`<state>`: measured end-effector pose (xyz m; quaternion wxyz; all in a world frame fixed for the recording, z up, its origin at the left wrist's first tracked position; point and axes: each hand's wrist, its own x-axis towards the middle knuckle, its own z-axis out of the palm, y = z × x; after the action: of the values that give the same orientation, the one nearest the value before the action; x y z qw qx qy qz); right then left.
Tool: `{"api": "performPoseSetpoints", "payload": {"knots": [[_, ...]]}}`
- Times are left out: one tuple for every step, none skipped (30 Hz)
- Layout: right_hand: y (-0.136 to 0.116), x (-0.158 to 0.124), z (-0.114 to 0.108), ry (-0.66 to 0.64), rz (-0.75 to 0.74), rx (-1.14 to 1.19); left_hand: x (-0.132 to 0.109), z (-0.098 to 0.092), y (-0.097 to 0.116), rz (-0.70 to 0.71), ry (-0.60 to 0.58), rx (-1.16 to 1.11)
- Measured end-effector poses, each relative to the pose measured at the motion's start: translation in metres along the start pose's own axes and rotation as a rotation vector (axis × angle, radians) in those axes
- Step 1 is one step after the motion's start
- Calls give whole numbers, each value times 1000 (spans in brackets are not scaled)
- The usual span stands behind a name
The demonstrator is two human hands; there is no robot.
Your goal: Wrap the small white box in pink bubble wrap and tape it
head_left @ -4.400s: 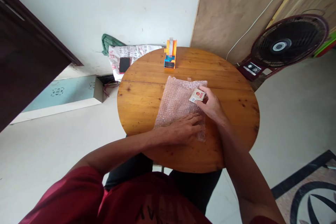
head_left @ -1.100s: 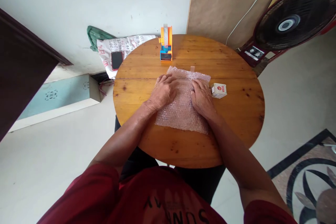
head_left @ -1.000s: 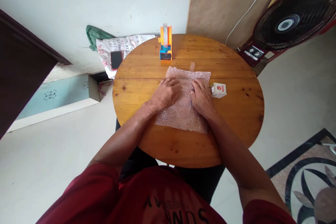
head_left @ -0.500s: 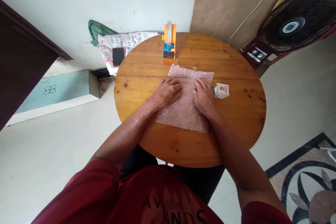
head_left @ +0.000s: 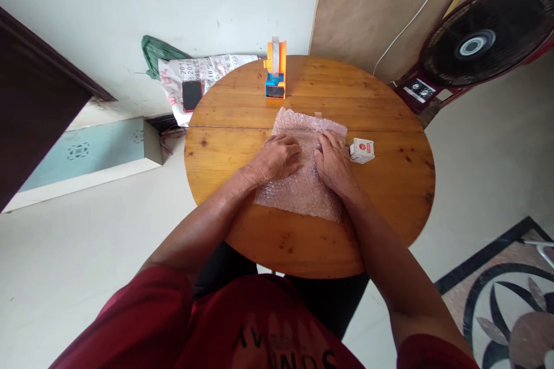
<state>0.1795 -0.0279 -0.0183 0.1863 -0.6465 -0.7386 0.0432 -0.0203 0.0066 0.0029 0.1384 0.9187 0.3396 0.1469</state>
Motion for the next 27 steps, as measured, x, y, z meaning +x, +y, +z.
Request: {"api": "performPoseSetpoints", "payload": {"knots": [[0,0,0,6,2,6,0,-1,0,-3,-10,6],[0,0,0,12,4,11,0,-2,1,-3,-18,9],[1,0,0,15,6,14,-1,-2,1,-3,-24,12],[1,0,0,13,7,15,-1,-2,1,-3,-27,14],[1,0,0,8,9,13,-1,-2,0,-4,-29,16],[1,0,0,3,13,8,-1,-1,0,-2,-29,17],[1,0,0,0,16,2,-1,-1,-1,-1,-28,18],[1,0,-1,3,21,-5,-1,0,-1,2,-25,19],[1,0,-1,11,26,-12,-1,0,-1,4,-22,19],[1,0,-1,22,31,-19,0,1,-2,5,-21,19],[1,0,-1,32,34,-26,0,1,-2,5,-20,20],[1,-1,0,40,36,-32,0,0,-1,4,-20,20],[2,-1,0,43,39,-37,0,0,-1,3,-22,20],[2,-1,1,45,43,-41,0,0,-1,4,-23,20],[2,0,2,46,47,-43,0,-1,0,2,-25,20],[3,0,2,48,51,-41,0,-1,0,0,-27,22],[3,0,3,50,53,-35,0,-2,1,-1,-29,23],[3,0,3,54,52,-26,0,-2,1,-3,-31,26],[4,0,3,58,49,-15,-1,-2,1,-4,-32,30],[4,0,2,60,47,-6,-1,-1,1,-5,-31,33],[4,0,2,58,45,3,-1,-1,1,-3,-26,35],[4,0,1,52,44,11,-2,0,2,-1,-19,36],[4,-1,-1,45,43,18,-2,1,2,2,-10,36],[3,-2,-3,34,40,23,-2,2,2,5,0,36],[2,-2,-4,24,34,26,-3,3,2,9,7,36],[1,-3,-6,15,26,26,-3,3,3,12,8,36],[0,-4,-7,10,17,24,-3,4,3,12,4,39]]}}
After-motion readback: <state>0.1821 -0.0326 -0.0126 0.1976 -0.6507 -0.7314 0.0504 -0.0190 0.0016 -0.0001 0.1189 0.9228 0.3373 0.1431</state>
